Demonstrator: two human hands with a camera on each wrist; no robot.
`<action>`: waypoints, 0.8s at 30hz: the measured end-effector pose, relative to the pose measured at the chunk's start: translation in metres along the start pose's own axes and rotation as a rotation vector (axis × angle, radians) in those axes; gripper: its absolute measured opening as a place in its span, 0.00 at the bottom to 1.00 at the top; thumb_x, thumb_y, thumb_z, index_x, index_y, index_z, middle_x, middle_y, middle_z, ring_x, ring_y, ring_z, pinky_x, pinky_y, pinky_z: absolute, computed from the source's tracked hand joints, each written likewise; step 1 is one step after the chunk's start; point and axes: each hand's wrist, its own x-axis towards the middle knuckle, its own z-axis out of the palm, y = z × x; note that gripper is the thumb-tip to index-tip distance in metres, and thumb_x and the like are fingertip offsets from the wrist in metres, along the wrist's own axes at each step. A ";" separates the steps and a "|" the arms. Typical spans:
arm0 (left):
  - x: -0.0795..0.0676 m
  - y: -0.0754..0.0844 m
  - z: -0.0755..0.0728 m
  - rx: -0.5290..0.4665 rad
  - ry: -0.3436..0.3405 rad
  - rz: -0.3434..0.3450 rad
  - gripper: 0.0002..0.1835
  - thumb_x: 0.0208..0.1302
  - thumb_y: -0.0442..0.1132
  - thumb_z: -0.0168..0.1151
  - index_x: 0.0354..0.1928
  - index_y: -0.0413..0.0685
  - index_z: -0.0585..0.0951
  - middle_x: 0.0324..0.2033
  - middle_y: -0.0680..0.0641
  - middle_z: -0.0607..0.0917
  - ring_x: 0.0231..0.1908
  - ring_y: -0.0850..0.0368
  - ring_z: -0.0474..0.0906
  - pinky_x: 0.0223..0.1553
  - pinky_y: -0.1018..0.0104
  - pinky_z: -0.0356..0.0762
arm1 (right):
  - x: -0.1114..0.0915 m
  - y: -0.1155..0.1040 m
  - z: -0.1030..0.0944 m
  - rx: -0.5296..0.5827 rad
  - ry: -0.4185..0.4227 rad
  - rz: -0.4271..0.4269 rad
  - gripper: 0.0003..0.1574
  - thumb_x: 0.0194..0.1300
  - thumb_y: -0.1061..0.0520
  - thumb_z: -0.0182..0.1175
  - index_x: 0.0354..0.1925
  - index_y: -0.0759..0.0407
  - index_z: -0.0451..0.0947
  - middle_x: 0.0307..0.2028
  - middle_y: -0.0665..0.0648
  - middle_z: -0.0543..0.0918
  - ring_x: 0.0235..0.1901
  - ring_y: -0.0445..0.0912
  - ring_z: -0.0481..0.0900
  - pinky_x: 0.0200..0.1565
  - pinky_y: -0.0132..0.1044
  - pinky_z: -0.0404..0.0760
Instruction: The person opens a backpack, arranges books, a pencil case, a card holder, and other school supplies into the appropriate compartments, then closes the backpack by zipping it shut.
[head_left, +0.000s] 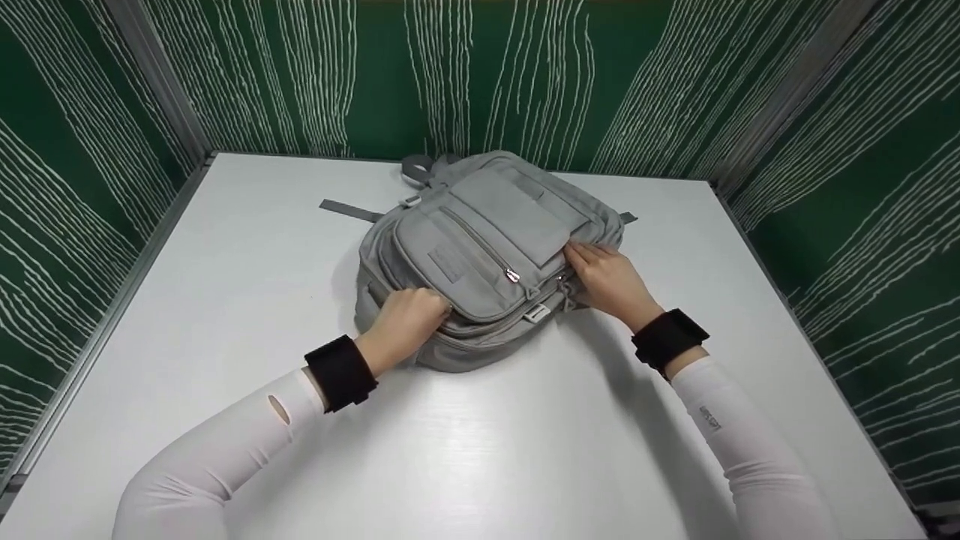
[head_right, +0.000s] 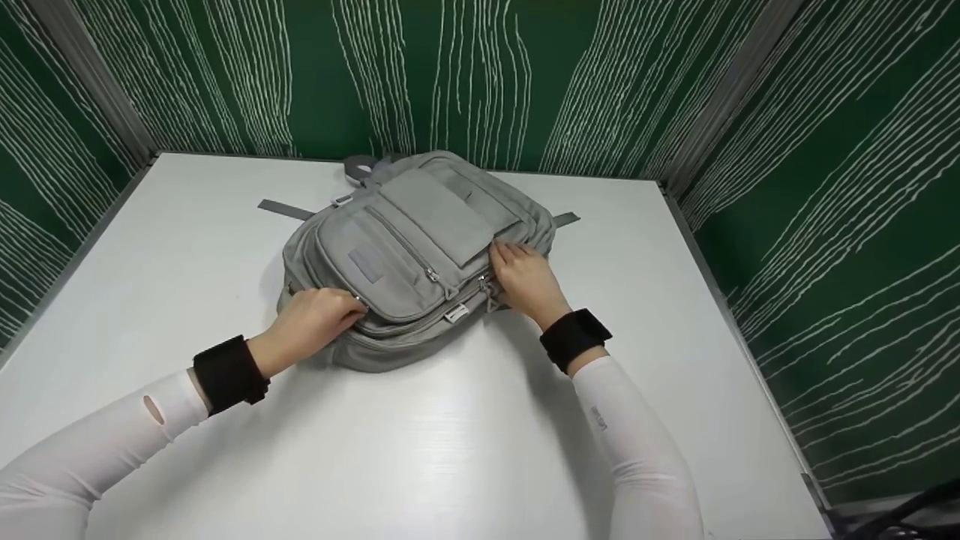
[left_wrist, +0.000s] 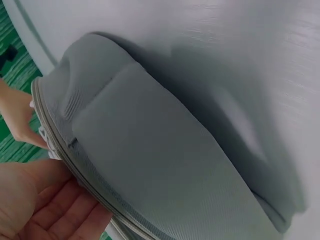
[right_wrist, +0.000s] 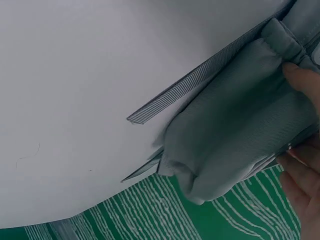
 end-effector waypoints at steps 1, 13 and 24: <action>-0.001 -0.001 -0.001 0.003 0.002 -0.003 0.17 0.67 0.26 0.57 0.18 0.41 0.75 0.22 0.43 0.86 0.24 0.44 0.85 0.23 0.46 0.83 | 0.000 -0.002 -0.001 -0.010 0.010 -0.005 0.46 0.45 0.59 0.79 0.61 0.75 0.76 0.59 0.71 0.84 0.59 0.62 0.84 0.62 0.53 0.82; -0.004 -0.003 0.001 0.000 0.005 -0.007 0.20 0.66 0.27 0.60 0.15 0.44 0.72 0.20 0.45 0.84 0.22 0.51 0.82 0.22 0.50 0.82 | -0.013 -0.009 0.008 0.017 -0.045 0.015 0.36 0.48 0.59 0.79 0.55 0.68 0.81 0.46 0.63 0.90 0.38 0.59 0.88 0.39 0.53 0.87; -0.006 -0.010 -0.001 0.027 0.012 -0.021 0.15 0.66 0.26 0.59 0.19 0.41 0.78 0.22 0.43 0.87 0.23 0.43 0.85 0.23 0.46 0.82 | -0.018 -0.035 0.010 0.040 0.055 0.049 0.12 0.55 0.66 0.68 0.26 0.64 0.73 0.16 0.61 0.78 0.15 0.56 0.76 0.18 0.51 0.76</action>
